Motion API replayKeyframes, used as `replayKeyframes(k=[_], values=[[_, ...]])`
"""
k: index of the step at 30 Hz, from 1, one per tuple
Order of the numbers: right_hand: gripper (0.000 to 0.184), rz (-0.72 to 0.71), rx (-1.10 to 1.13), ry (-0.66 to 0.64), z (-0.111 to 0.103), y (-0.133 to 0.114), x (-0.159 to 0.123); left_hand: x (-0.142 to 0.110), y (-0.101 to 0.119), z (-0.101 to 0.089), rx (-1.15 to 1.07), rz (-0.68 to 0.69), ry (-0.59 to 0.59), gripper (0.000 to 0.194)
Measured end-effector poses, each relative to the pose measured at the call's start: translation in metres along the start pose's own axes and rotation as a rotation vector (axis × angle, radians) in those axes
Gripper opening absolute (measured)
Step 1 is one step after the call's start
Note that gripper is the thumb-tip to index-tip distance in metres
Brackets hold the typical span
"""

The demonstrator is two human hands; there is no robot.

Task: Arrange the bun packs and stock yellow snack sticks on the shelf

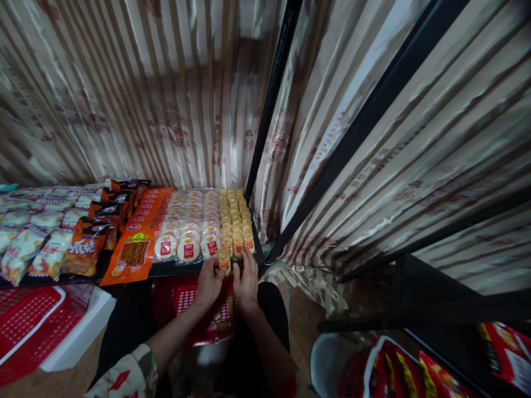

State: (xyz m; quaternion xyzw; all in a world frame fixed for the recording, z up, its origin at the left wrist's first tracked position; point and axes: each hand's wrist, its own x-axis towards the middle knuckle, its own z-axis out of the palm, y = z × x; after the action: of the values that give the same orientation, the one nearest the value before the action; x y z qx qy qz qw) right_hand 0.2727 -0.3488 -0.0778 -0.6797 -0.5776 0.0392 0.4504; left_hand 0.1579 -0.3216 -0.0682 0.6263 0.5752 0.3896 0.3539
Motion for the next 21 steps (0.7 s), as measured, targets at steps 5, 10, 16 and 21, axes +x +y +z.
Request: replayKeyframes(k=[5,10,16,21], values=[[0.058,-0.012,-0.111,0.017,0.008,0.014,0.017,0.008,0.007,0.006,0.102,0.050,0.026,0.025],[0.059,-0.022,-0.179,-0.027,0.015,0.025,0.026,0.014,0.011,0.010,0.206,0.060,-0.018,0.026],[0.054,-0.015,-0.185,-0.017,0.019,0.031,0.029,0.016,0.014,0.013,0.260,0.058,-0.040,0.029],[0.052,0.035,-0.176,0.008,0.022,0.029,0.030,0.018,0.013,0.019,0.271,0.052,-0.026,0.025]])
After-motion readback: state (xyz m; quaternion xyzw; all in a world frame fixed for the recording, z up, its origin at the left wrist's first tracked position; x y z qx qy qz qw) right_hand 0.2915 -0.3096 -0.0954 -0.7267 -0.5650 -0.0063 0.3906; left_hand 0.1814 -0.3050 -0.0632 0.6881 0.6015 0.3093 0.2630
